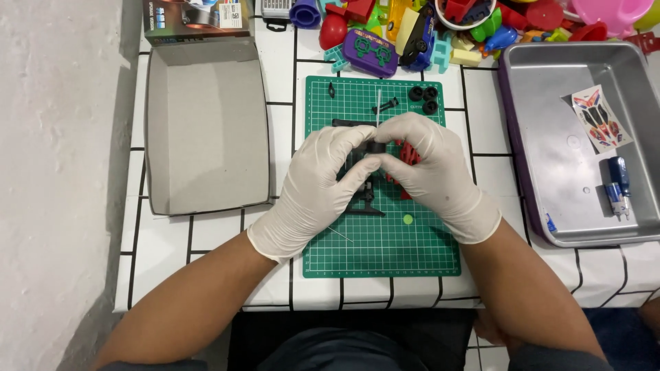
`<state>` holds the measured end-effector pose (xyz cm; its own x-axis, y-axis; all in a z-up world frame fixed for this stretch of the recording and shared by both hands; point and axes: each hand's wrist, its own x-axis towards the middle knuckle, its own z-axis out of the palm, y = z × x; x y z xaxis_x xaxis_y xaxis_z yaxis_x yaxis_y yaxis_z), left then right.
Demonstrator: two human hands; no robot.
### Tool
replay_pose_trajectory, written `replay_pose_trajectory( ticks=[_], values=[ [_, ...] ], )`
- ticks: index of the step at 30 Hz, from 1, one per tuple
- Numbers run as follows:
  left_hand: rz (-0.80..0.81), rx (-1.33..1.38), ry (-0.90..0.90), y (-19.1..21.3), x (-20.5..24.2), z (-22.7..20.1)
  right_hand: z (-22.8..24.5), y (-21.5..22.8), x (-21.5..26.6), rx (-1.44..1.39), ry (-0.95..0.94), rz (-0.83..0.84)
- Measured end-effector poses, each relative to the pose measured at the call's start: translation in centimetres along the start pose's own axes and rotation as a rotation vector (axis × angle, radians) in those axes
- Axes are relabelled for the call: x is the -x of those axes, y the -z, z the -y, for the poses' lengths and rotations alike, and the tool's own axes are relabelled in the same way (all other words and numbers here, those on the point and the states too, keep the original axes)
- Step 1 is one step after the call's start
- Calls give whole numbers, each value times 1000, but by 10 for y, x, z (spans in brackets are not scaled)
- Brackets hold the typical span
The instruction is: The person assembles a toy vehicle on a green cutting mat. They connect black and red plastic components, insert a small motor into the frame, and attach wheels to the axle. The person also handles a small screwdriver and a battery during the process.
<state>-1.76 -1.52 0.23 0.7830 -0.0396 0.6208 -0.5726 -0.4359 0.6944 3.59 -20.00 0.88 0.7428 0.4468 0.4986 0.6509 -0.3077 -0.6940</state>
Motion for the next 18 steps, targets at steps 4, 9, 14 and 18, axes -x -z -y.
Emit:
replay_pose_trajectory(
  ticks=[4,9,14,18],
  values=[
    [-30,63,35,1,3,6,17,1,-2,-37,23,29],
    [-83,46,16,9,-1,1,55,28,15,154,-92,50],
    [-69,70,35,4,0,2,75,30,66,354,-587,259],
    [120,-73,63,6,-1,3,43,-10,128,588,-259,152]
  ],
)
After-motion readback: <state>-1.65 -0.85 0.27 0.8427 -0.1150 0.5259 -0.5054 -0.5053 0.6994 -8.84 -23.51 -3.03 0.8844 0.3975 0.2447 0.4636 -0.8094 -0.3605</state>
